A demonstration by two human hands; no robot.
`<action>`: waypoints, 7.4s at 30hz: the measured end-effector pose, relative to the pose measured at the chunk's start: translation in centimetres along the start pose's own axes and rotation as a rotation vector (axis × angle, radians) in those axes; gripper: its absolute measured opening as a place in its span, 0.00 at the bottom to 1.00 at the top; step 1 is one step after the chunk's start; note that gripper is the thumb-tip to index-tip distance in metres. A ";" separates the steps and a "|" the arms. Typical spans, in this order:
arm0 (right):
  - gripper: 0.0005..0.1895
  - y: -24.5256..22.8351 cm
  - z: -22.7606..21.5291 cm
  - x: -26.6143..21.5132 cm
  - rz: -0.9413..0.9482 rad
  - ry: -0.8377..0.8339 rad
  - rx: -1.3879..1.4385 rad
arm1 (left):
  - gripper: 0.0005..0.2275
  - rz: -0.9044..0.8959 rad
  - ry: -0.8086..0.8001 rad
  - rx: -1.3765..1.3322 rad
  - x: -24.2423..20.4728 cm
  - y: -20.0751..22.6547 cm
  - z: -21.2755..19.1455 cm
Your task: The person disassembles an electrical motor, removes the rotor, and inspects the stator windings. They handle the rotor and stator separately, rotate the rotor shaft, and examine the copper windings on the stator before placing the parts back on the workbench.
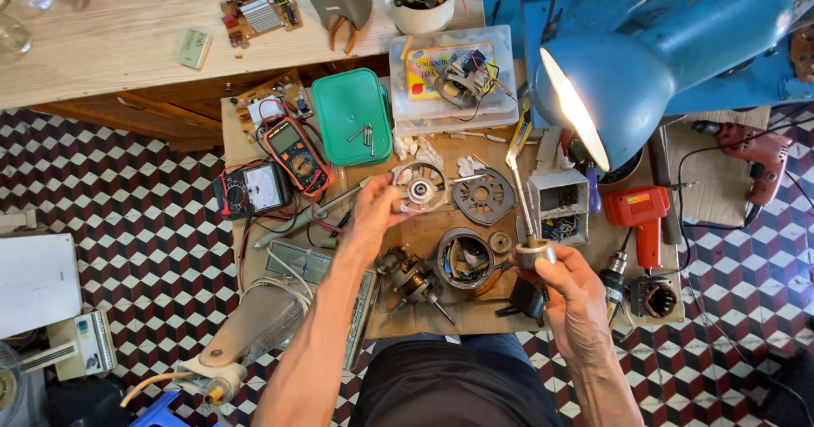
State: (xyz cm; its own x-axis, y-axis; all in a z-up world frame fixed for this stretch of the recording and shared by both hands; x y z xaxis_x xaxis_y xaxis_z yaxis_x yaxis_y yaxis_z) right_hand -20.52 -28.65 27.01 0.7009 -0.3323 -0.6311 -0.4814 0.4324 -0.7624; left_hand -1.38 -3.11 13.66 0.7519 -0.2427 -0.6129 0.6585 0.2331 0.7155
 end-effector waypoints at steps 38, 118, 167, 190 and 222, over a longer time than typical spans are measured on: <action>0.21 -1.8 -3.1 2.6 -0.034 -0.124 -0.022 | 0.33 0.158 -0.093 -0.343 -8.4 6.0 10.3; 0.24 -0.8 -2.1 3.5 0.024 -0.138 -0.079 | 0.53 0.810 -0.109 0.798 -10.6 8.6 13.0; 0.25 -3.9 3.3 2.8 -0.006 -0.131 -0.757 | 0.29 0.074 0.089 -0.477 -6.0 4.8 6.6; 0.27 -6.1 5.7 2.1 -0.299 -0.097 -1.077 | 0.55 0.086 0.015 -0.229 -6.7 5.2 7.7; 0.28 -4.0 8.1 3.9 -0.411 -0.117 -0.946 | 0.42 0.120 0.046 -0.386 -5.7 3.2 4.9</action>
State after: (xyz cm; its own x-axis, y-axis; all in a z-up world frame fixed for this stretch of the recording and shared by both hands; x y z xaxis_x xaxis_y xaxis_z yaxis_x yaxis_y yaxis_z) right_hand -11.58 -24.90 28.79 0.9270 -0.2000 -0.3172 -0.3742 -0.5472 -0.7487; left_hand -3.70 -5.64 21.04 0.8191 -0.1518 -0.5533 0.5224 0.5959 0.6100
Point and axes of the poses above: each hand's wrist, its own x-axis towards the middle knuckle, its own z-axis out of the palm, y = z × x, the point moved 7 cm from there along x, towards the middle knuckle, and after that the axes turned 11 degrees about -x, right-handed, at the moved point
